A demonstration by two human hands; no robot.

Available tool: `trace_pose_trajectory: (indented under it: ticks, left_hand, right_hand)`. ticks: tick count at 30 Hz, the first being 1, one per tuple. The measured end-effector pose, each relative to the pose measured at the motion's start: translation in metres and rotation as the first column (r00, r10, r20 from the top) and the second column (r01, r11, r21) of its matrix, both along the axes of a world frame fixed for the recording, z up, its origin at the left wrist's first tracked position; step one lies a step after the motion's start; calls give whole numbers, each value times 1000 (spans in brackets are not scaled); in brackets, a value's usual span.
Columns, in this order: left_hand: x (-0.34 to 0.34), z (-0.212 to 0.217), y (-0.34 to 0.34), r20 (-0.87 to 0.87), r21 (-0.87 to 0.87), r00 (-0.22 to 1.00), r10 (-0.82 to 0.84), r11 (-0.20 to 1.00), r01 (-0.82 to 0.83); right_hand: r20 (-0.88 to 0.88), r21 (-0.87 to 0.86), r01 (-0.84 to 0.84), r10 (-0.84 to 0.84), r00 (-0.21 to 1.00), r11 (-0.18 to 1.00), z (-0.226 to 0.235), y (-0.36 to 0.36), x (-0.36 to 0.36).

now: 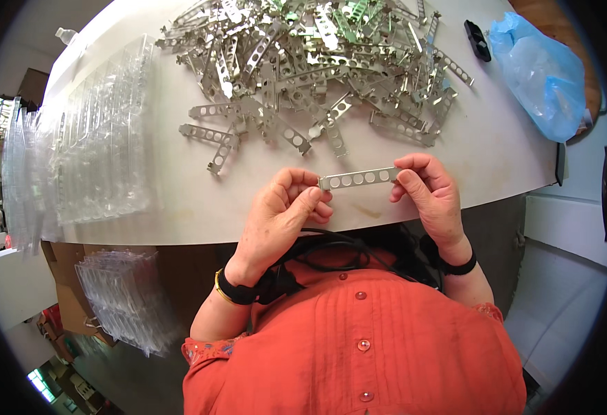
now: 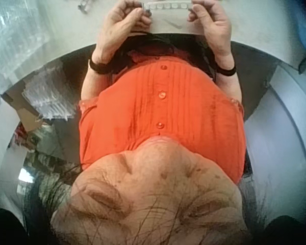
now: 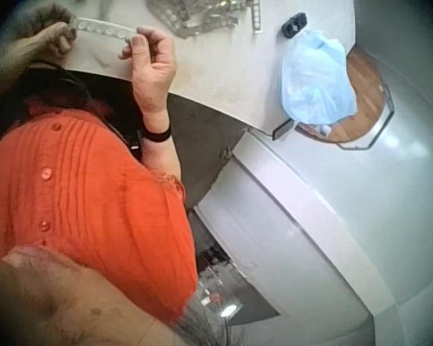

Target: Picking up metal plates from a pile on a table and placing them into a plastic bag.

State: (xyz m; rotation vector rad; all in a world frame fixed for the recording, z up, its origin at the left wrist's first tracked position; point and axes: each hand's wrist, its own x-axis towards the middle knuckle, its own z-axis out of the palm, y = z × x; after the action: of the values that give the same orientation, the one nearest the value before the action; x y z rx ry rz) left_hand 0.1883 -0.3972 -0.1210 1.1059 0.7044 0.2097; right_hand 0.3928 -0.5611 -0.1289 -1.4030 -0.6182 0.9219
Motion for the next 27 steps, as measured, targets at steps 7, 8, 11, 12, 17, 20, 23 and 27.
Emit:
trace_pose_trajectory:
  ticks: [7, 8, 11, 12, 17, 20, 23, 27]
  left_hand:
    - [1, -2, 6, -12, -133, 1000, 14, 991, -16]
    - [1, -3, 8, -12, -137, 1000, 10, 991, -12]
    - [0, -3, 7, -28, -186, 1000, 10, 982, -15]
    - [0, -3, 8, -28, -185, 999, 16, 983, -21]
    - [2, -4, 8, -25, -190, 1000, 11, 982, -16]
    - [2, -3, 8, -29, -184, 999, 22, 983, -27]
    - [2, -3, 6, -29, -171, 999, 23, 985, -27]
    - [2, -3, 6, -14, -152, 999, 33, 988, -35]
  right_hand:
    - [-35, 25, -51, 52, 998, 998, -9, 0, 5]
    - [-35, 21, -48, 48, 998, 999, -9, 0, 6]
    - [-52, 16, -58, 58, 997, 998, -7, -1, 5]
    - [-54, 16, -63, 63, 997, 998, -6, 0, 5]
    - [-81, 24, -74, 76, 994, 997, -7, -1, 8]
    - [-88, 38, -96, 99, 991, 995, -8, -1, 10]
    - [-68, 44, -112, 115, 991, 993, -8, -3, 10]
    - [-63, 17, -91, 92, 994, 996, -3, -2, 7]
